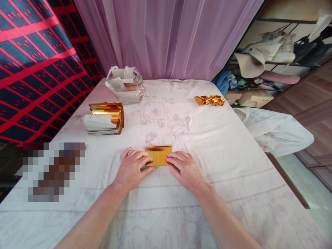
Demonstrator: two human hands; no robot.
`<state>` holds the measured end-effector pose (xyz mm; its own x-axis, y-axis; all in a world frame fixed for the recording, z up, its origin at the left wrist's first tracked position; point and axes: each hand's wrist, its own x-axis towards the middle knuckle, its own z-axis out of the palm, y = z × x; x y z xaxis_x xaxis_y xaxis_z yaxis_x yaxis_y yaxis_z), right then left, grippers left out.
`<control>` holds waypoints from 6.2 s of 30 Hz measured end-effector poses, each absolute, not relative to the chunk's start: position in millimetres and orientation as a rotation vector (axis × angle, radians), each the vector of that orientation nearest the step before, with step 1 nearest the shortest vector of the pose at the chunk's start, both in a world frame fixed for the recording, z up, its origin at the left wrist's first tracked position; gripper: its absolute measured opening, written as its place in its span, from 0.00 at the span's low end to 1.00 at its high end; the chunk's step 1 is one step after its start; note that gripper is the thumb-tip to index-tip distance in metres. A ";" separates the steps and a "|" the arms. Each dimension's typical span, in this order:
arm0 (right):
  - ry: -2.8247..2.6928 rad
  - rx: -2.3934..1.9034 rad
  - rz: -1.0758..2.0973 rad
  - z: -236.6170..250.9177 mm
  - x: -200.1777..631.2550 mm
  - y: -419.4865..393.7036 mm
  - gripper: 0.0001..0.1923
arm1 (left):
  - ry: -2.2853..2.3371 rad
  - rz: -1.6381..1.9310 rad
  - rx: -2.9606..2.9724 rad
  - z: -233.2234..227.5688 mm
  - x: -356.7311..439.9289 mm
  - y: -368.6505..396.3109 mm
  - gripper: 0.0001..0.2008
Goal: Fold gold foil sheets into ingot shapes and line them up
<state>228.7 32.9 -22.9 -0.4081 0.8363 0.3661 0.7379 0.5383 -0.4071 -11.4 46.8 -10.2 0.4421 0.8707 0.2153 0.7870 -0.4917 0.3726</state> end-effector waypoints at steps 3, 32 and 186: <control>-2.265 -1.269 0.241 -23.2 230.0 33.7 0.10 | 1.455 0.570 2.467 -10.9 -11.2 46.5 0.07; -2.224 -1.262 0.344 -22.6 232.0 35.4 0.18 | 1.460 0.546 2.484 -8.2 -9.5 45.9 0.06; -2.120 -1.567 0.182 -22.3 217.7 30.3 0.08 | 1.747 0.712 2.257 -9.7 3.1 51.3 0.10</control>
